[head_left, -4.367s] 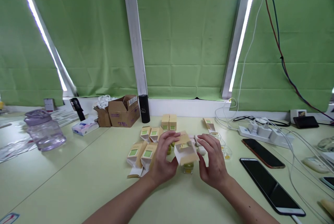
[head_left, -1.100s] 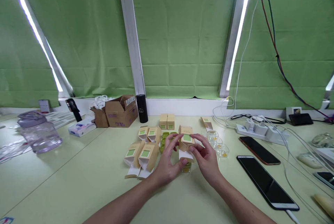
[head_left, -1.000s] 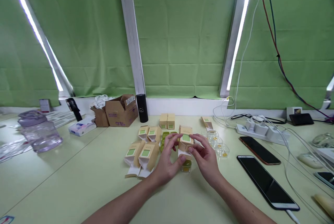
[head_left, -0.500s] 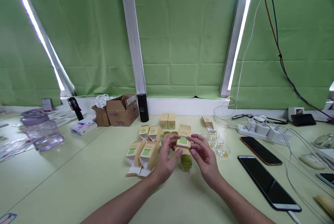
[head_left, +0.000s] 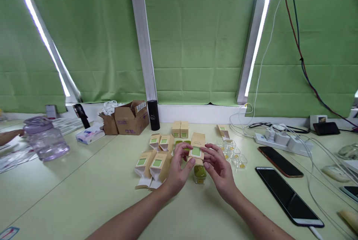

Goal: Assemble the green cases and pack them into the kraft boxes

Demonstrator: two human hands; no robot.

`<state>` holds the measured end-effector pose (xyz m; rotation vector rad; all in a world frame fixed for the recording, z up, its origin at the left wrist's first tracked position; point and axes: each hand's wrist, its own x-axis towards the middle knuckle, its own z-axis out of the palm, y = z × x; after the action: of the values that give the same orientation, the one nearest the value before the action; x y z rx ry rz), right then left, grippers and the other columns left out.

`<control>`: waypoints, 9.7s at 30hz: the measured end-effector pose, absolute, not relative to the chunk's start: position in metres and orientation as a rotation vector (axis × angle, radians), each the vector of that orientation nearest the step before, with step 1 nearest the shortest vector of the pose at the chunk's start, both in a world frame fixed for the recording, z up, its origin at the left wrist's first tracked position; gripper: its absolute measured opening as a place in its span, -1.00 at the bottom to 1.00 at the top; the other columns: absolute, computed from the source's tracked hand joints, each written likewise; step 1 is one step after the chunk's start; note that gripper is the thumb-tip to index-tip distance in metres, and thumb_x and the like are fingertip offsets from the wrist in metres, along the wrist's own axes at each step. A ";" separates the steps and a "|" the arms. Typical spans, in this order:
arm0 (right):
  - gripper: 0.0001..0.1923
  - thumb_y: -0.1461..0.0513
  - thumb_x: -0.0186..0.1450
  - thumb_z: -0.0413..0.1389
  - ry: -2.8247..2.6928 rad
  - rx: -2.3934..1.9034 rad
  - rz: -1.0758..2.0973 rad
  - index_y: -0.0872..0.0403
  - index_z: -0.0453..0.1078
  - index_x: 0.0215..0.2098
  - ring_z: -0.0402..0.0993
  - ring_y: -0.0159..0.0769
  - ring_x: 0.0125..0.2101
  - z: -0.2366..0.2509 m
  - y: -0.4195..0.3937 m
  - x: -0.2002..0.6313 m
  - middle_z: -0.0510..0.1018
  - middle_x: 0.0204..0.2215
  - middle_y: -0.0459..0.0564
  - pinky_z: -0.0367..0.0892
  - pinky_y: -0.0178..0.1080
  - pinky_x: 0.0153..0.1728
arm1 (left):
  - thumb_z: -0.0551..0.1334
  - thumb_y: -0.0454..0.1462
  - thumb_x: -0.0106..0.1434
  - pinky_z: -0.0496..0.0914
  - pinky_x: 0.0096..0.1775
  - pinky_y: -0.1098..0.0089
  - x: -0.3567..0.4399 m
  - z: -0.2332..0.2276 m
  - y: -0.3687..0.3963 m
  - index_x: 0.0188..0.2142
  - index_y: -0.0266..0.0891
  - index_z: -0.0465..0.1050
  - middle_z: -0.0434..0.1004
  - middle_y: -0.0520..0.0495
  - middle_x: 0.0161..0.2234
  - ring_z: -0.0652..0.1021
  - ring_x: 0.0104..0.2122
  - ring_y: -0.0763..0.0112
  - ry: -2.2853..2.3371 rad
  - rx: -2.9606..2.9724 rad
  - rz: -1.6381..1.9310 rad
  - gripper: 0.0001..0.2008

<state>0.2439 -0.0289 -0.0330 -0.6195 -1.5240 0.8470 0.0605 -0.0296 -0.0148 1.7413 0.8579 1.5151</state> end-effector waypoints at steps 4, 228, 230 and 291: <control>-0.61 0.07 0.45 0.21 -1.532 -0.620 0.834 -0.16 0.48 0.23 0.59 -0.20 -0.07 -0.033 -0.029 0.244 0.24 0.25 0.11 0.54 -0.05 0.08 | 0.26 -0.02 0.42 0.37 0.01 0.25 0.062 -0.013 -0.031 0.09 -0.10 0.34 0.36 -0.15 0.07 0.47 0.01 0.19 0.879 1.744 1.524 -0.64; -0.61 0.30 0.34 0.15 -2.035 -0.766 0.011 -0.01 0.28 0.13 0.52 -0.12 -0.32 -0.028 -0.018 0.267 0.63 -0.14 0.05 0.34 -0.05 -0.21 | 0.18 -0.42 0.05 0.44 0.16 0.10 0.055 -0.032 -0.012 0.07 -0.26 0.60 0.65 -0.21 0.06 0.57 0.03 0.13 1.015 1.492 1.387 -0.44; -0.62 0.31 0.32 0.16 -2.043 -0.784 0.054 -0.02 0.29 0.09 0.49 -0.12 -0.31 -0.029 -0.018 0.267 0.61 -0.13 0.06 0.34 -0.05 -0.21 | 0.18 -0.42 0.05 0.44 0.16 0.10 0.055 -0.031 -0.012 0.07 -0.25 0.60 0.65 -0.21 0.06 0.57 0.03 0.13 1.024 1.492 1.387 -0.43; -0.78 0.22 0.47 0.02 -1.566 -1.052 0.346 0.00 0.52 -0.13 0.48 -0.18 -0.32 -0.037 -0.006 0.261 0.54 -0.17 0.06 0.45 -0.13 -0.32 | 0.21 -0.38 0.10 0.40 0.18 0.13 0.056 -0.029 -0.012 0.07 -0.27 0.62 0.68 -0.22 0.03 0.59 0.07 0.09 0.935 1.386 1.364 -0.48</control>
<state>0.2611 -0.0059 -0.0369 -1.0524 -1.5662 0.3464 0.0565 -0.0120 -0.0285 1.3860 0.9352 1.3640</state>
